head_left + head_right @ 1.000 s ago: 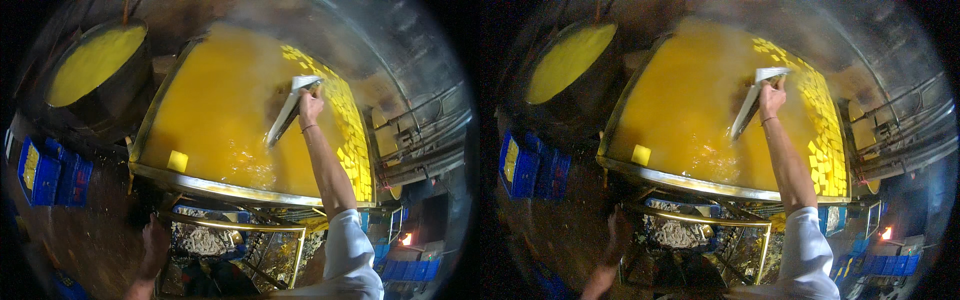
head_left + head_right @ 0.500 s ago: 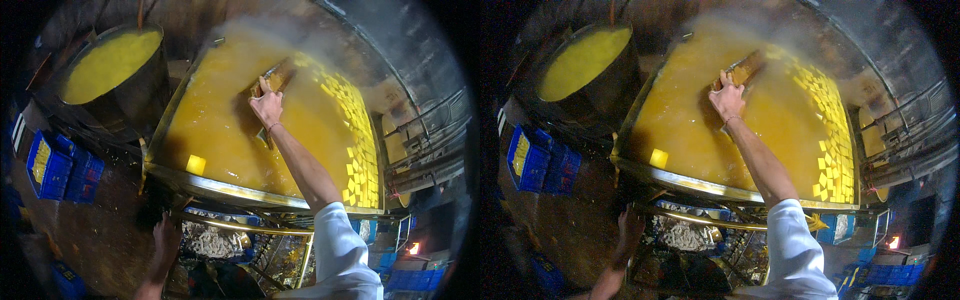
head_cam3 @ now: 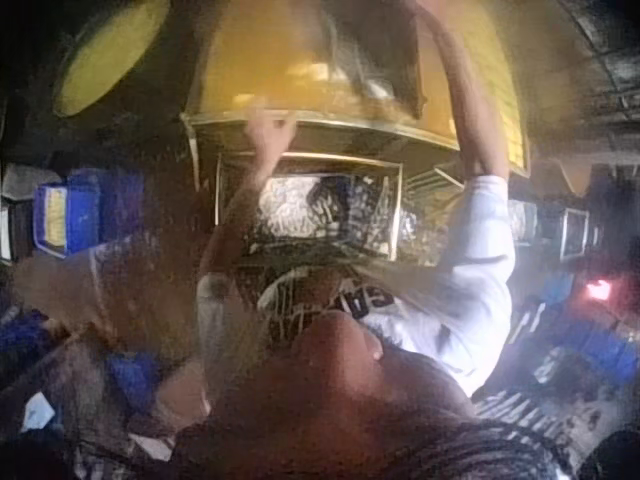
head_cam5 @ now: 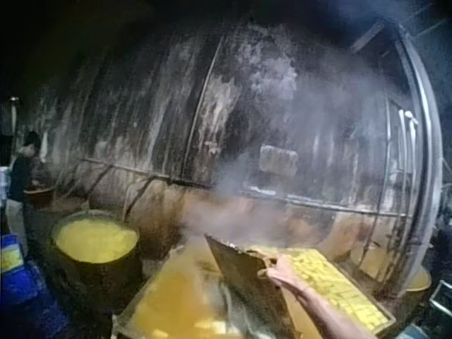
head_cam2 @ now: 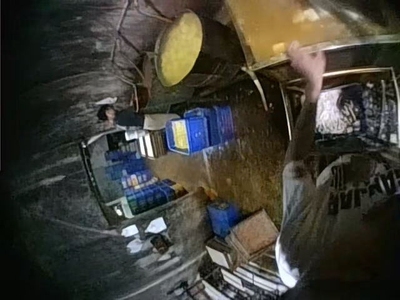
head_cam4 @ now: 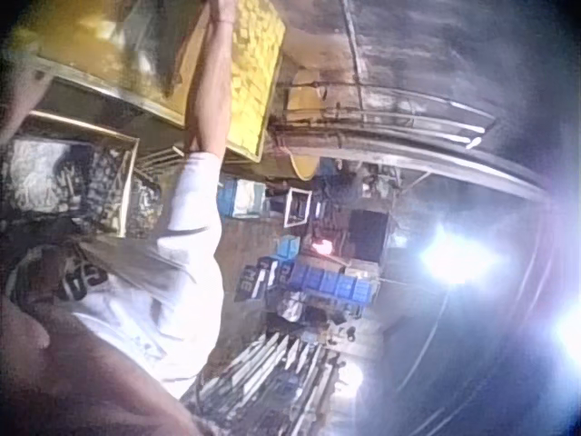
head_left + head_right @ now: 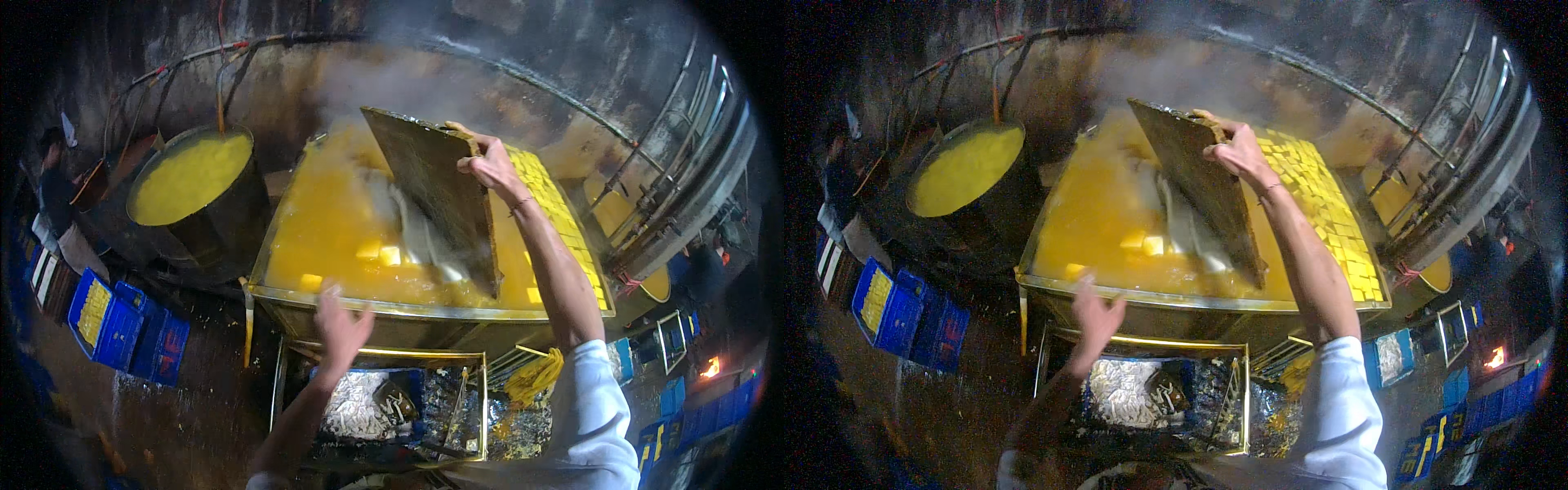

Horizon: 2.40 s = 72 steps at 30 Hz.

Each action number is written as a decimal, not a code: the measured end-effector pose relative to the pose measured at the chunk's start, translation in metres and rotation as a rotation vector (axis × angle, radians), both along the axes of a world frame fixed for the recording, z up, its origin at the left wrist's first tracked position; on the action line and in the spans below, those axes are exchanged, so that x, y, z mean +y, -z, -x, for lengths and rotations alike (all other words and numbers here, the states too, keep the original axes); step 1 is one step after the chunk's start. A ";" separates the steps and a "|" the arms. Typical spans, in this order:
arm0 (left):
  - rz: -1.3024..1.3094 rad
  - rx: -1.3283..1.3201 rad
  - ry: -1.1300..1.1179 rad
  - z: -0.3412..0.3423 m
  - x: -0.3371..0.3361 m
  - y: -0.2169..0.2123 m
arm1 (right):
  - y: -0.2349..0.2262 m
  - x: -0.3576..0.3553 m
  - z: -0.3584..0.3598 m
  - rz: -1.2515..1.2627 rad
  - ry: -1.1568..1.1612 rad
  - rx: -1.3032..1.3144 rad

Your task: The person places a large white cheese block on a cutting station, uses a knife to trim edges, then positions a multi-blade cutter to slice the block into uniform cubes. The cut cubes fall into a vat of yellow liquid, and the person repeats the process with additional blocks.

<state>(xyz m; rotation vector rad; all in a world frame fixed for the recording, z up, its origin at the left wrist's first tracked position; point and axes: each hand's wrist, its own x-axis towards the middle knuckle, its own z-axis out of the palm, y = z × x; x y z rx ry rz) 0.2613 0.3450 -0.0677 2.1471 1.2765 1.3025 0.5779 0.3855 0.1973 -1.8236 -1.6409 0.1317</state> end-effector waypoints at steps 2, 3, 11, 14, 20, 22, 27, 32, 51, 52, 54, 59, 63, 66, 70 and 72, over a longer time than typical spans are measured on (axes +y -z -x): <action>0.338 -0.203 0.272 -0.075 -0.014 -0.057 | -0.038 -0.062 0.029 -0.071 -0.110 0.048; 0.518 -0.376 0.408 -0.112 -0.025 -0.087 | -0.056 -0.101 0.040 -0.097 -0.151 0.044; 1.336 -1.546 1.333 -0.106 -0.133 -0.096 | -0.016 -0.382 0.219 -0.076 -0.357 -0.247; 1.440 -1.630 1.315 -0.011 -0.207 -0.047 | 0.037 -0.442 0.295 0.123 -0.315 -0.447; 1.645 -1.690 1.103 0.199 -0.344 0.057 | 0.194 -0.520 0.436 0.292 -0.204 -0.446; 1.695 -1.595 0.908 0.235 -0.379 0.079 | 0.262 -0.544 0.462 0.247 -0.159 -0.528; 1.616 -1.129 0.486 0.344 -0.418 0.149 | 0.266 -0.560 0.410 -0.059 0.026 -0.124; 1.458 -0.906 0.385 0.353 -0.454 0.115 | 0.320 -0.677 0.191 0.474 1.048 0.065; 1.182 0.140 0.990 -0.233 -0.910 0.028 | 0.431 -1.303 0.149 0.142 1.175 1.431; 1.192 0.183 1.048 -0.265 -0.946 0.030 | 0.448 -1.344 0.136 0.102 1.259 1.472; 1.202 0.254 1.103 -0.317 -0.996 0.038 | 0.443 -1.413 0.116 -0.111 1.199 1.633; 1.253 0.469 1.318 -0.475 -1.166 0.067 | 0.494 -1.588 0.096 -0.390 1.463 1.719; 1.252 0.652 1.522 -0.598 -1.303 0.071 | 0.436 -1.683 0.084 -0.368 1.766 1.849; 1.252 0.817 1.774 -0.665 -1.426 0.069 | 0.425 -1.731 0.112 -0.703 1.961 1.797; 1.162 1.018 2.267 -0.708 -1.630 0.066 | 0.441 -1.756 0.196 -1.238 2.178 1.458; 1.347 1.086 2.228 -0.713 -1.716 0.024 | 0.343 -1.775 0.166 -0.640 2.184 0.603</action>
